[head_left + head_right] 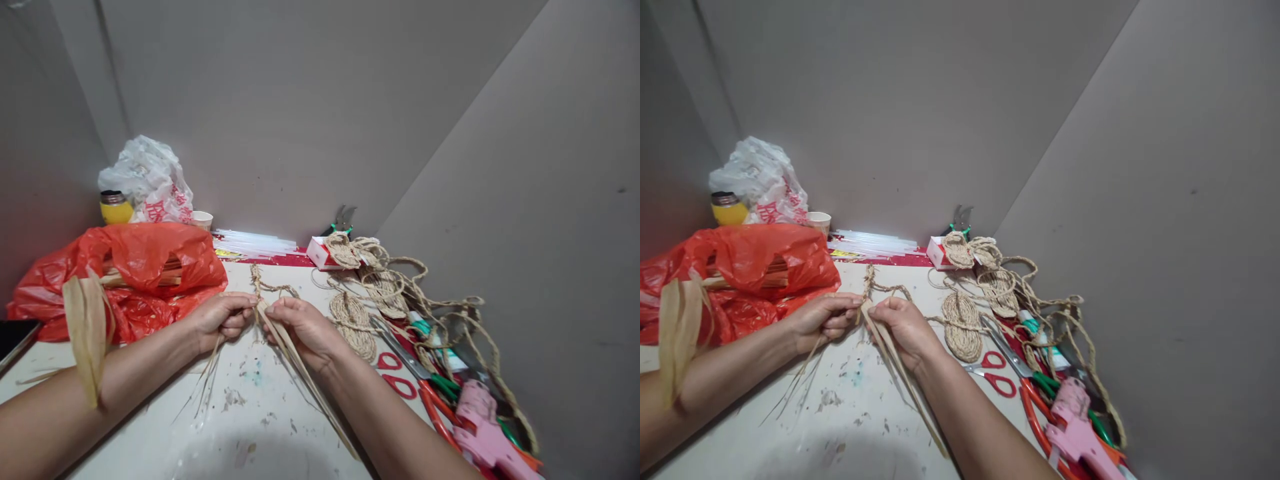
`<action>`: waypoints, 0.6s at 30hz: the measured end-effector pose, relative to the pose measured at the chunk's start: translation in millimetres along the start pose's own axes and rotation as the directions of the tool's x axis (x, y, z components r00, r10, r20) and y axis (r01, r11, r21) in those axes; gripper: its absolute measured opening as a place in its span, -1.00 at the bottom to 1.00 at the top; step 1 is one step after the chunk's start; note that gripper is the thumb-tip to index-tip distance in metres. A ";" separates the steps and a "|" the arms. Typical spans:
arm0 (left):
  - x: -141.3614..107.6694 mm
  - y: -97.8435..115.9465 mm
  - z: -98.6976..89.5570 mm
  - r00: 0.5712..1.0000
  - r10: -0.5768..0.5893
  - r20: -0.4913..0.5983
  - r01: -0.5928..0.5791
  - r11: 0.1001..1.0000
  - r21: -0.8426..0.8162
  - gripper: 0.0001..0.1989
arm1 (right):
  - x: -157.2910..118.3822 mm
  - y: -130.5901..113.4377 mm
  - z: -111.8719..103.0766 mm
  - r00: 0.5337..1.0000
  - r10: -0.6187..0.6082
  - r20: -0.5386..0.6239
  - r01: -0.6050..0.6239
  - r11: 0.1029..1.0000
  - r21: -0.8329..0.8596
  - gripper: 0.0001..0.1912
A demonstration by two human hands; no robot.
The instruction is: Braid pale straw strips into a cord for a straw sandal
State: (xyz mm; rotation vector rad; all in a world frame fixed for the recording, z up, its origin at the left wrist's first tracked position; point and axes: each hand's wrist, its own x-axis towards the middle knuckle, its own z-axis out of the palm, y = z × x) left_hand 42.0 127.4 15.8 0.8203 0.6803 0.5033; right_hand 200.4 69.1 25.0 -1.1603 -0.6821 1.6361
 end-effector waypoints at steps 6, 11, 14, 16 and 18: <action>1.4 1.9 -0.4 1.000 -0.022 0.005 0.022 1.000 0.020 -0.87 | 3.6 -4.1 -5.3 1.000 -0.020 -0.015 0.019 0.996 -0.084 -0.69; 3.1 1.5 -2.9 0.999 -0.039 0.008 0.039 0.999 0.028 -0.88 | 2.5 -8.2 -5.2 0.995 -0.095 -0.037 0.086 0.978 -0.192 -0.69; 2.3 1.8 -3.0 0.999 -0.038 0.024 0.037 0.999 0.029 -0.88 | 0.6 -8.6 -3.1 0.993 -0.117 -0.029 0.103 0.952 -0.288 -0.71; 1.4 2.2 -2.2 0.999 -0.032 0.028 0.031 0.999 0.029 -0.89 | -0.3 -7.9 -1.2 0.990 -0.135 -0.048 0.109 0.929 -0.354 -0.76; 0.8 2.4 -0.9 0.999 -0.020 0.030 0.019 0.999 0.040 -0.88 | -0.1 -5.9 0.1 0.984 -0.166 -0.070 0.123 0.903 -0.411 -0.80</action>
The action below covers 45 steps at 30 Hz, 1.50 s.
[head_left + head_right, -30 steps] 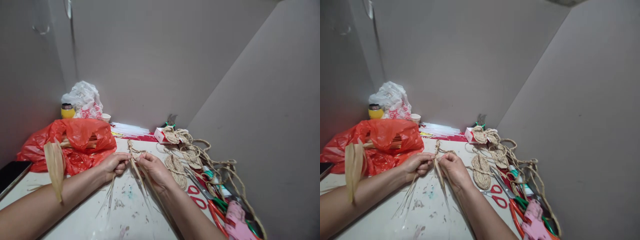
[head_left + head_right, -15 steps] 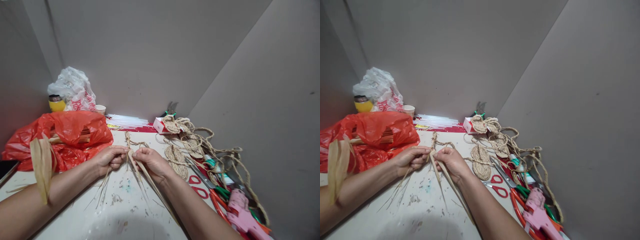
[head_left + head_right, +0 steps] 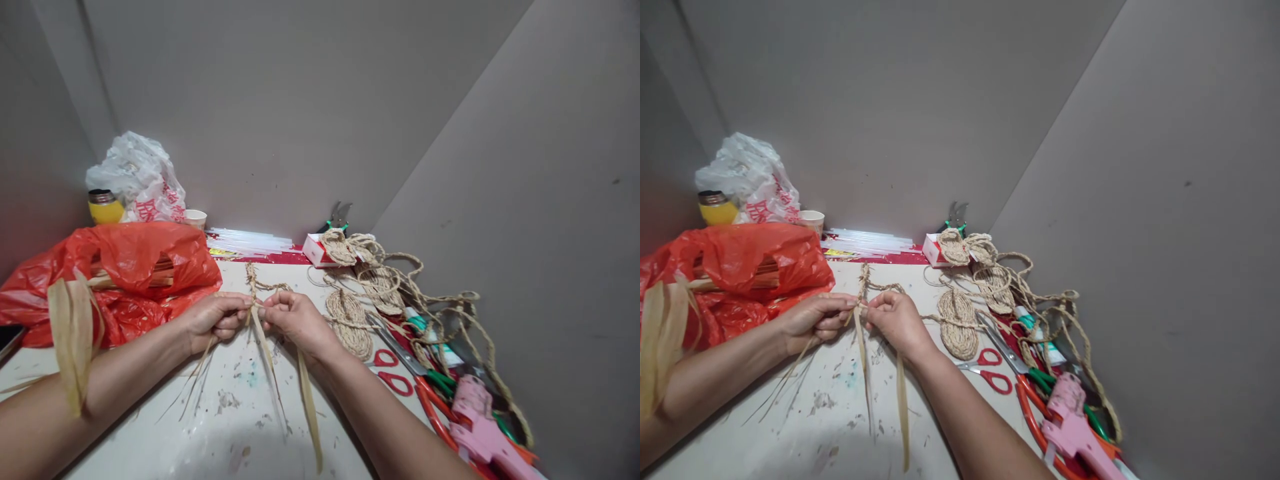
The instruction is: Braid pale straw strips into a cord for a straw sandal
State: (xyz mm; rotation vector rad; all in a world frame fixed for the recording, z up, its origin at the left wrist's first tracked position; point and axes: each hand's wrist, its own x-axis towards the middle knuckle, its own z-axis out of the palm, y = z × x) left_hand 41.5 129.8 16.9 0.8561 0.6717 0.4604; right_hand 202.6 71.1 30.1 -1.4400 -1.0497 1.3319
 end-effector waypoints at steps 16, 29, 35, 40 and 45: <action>-2.3 -3.8 8.5 0.995 0.065 -0.082 -0.059 0.996 0.072 -0.81 | 1.1 11.0 6.3 0.964 -0.260 -0.059 0.234 0.932 -0.278 -0.70; -2.6 -8.9 12.3 0.978 0.119 -0.173 -0.098 0.987 0.126 -0.81 | 0.3 5.7 -3.7 0.978 0.104 0.180 -0.103 0.995 -0.015 -0.71; -2.6 -9.8 18.8 0.954 0.172 -0.245 -0.110 0.962 0.250 -0.86 | 1.8 6.5 0.5 0.999 -0.041 0.030 0.046 0.978 -0.203 -0.75; 1.5 -14.7 21.9 0.916 0.287 -0.281 -0.180 0.919 0.350 -0.89 | 3.2 2.6 3.4 0.973 -0.224 -0.051 0.176 0.869 -0.462 -0.69; 1.3 -16.0 23.4 0.895 0.328 -0.301 -0.226 0.917 0.328 -0.87 | -2.9 6.1 10.7 0.938 -0.330 -0.109 0.194 0.758 -0.623 -0.72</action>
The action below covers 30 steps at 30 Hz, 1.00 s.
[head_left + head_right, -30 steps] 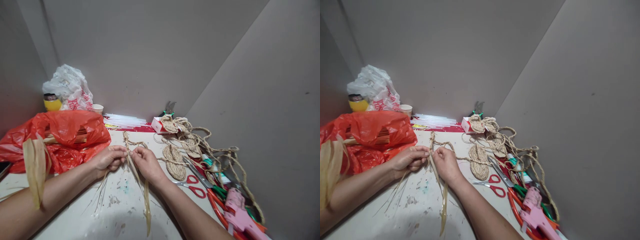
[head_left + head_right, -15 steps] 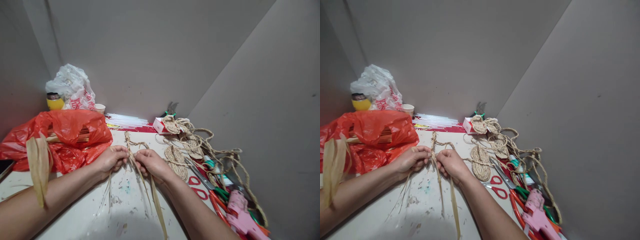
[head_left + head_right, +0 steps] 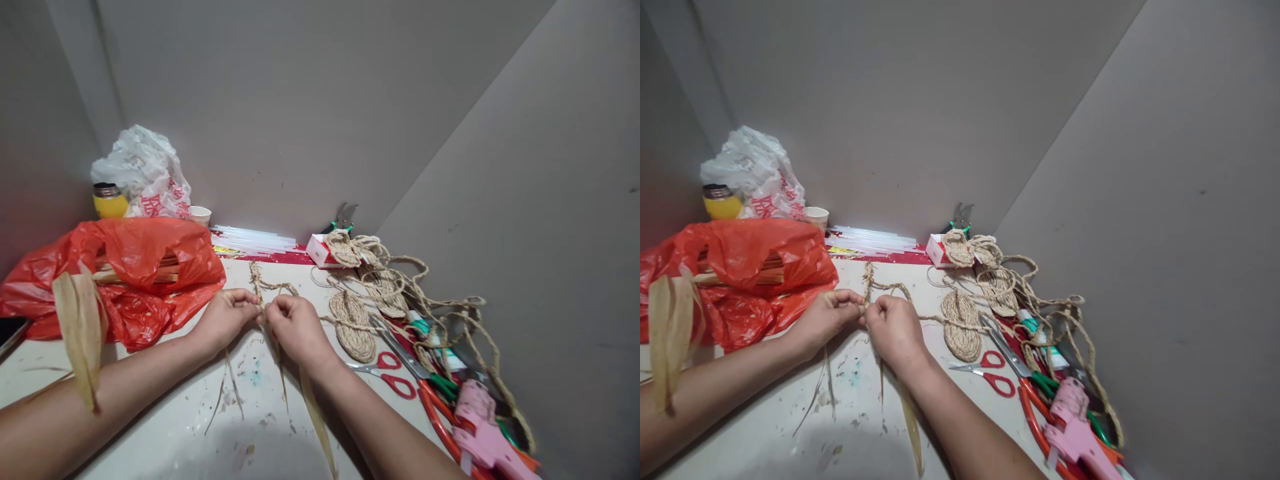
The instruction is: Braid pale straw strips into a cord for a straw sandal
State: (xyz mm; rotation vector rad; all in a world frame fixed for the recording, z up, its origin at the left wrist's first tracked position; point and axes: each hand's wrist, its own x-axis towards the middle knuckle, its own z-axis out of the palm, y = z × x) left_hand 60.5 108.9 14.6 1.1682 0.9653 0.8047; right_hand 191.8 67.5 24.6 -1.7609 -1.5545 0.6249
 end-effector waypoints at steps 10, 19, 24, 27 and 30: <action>-4.4 0.3 -2.7 0.994 -0.081 0.078 0.087 0.994 -0.071 -0.76 | -18.2 -11.5 10.8 0.988 -0.153 0.000 0.132 0.853 -0.505 -0.73; 1.5 -2.7 -8.8 0.991 -0.115 0.069 0.123 0.984 -0.132 -0.81 | -22.5 -15.0 -7.9 0.970 -0.211 0.117 0.238 0.920 -0.311 -0.71; 2.3 4.8 -13.8 0.978 -0.153 0.140 0.176 0.969 -0.172 -0.75 | -5.0 -4.3 -21.7 0.987 -0.131 -0.090 0.136 0.989 0.056 -0.67; 3.4 4.5 -16.0 0.969 -0.155 0.192 0.190 0.965 -0.179 -0.77 | 3.4 2.9 -12.1 0.987 -0.083 0.136 0.037 0.950 0.309 -0.70; 4.3 2.2 -16.2 0.966 -0.148 0.212 0.181 0.972 -0.149 -0.81 | 5.8 5.4 -1.6 0.952 -0.046 0.301 -0.079 0.917 0.392 -0.64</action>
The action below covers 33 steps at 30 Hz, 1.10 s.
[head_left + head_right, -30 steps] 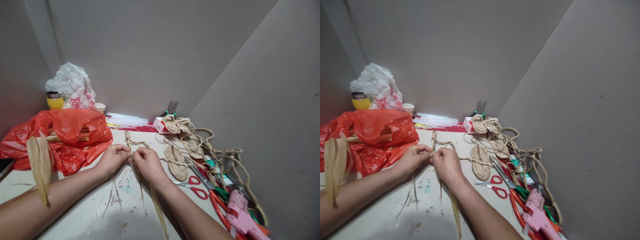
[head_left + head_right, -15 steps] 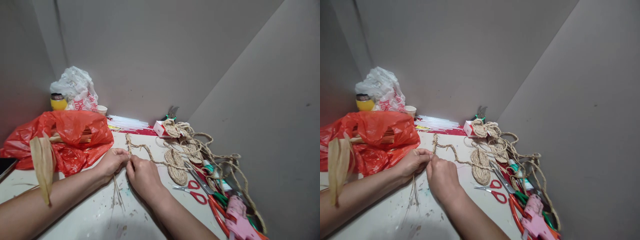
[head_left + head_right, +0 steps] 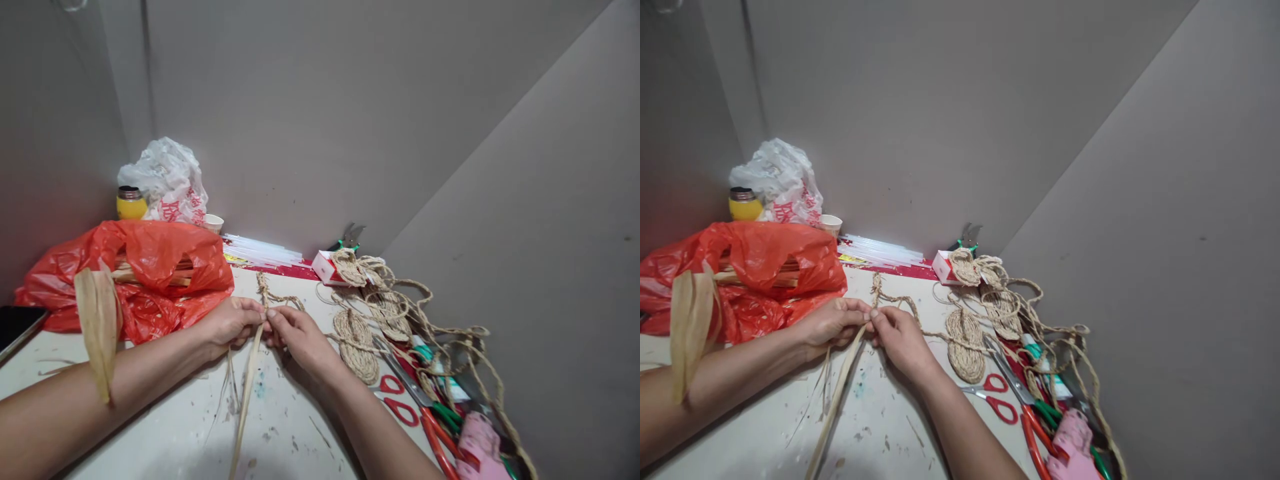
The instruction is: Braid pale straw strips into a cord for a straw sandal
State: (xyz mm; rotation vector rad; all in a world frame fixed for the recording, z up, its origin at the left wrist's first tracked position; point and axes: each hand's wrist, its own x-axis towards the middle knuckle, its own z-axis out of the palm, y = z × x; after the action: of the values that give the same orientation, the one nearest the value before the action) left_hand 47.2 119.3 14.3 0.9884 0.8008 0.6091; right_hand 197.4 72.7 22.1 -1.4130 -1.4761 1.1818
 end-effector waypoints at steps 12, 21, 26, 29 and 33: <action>-4.7 5.2 5.0 0.993 0.107 -0.055 -0.100 0.988 0.118 -0.82 | 2.0 1.4 -6.6 0.890 0.262 0.373 -0.411 0.814 0.411 -0.66; -3.7 8.1 4.5 0.981 0.168 -0.092 -0.139 0.955 0.262 -0.87 | 2.3 4.5 -2.9 0.907 0.291 0.304 -0.416 0.723 0.551 -0.73; -3.0 13.6 -0.2 0.994 0.097 -0.044 -0.072 0.917 0.392 -0.84 | 0.0 1.8 6.3 0.919 0.374 0.124 -0.382 0.769 0.512 -0.83; -5.9 16.0 2.9 0.998 0.057 -0.031 -0.038 0.904 0.426 -0.85 | -1.0 0.2 12.4 0.920 0.390 0.026 -0.356 0.807 0.471 -0.84; -15.4 12.5 13.7 0.999 0.004 -0.039 0.013 0.908 0.419 -0.84 | -2.8 0.1 14.5 0.931 0.363 0.036 -0.334 0.809 0.484 -0.83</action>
State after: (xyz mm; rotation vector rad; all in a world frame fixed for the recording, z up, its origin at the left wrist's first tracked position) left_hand 48.3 106.3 34.6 1.3701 0.9932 0.4593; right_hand 184.0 68.2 18.1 -1.3731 -0.8019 1.5900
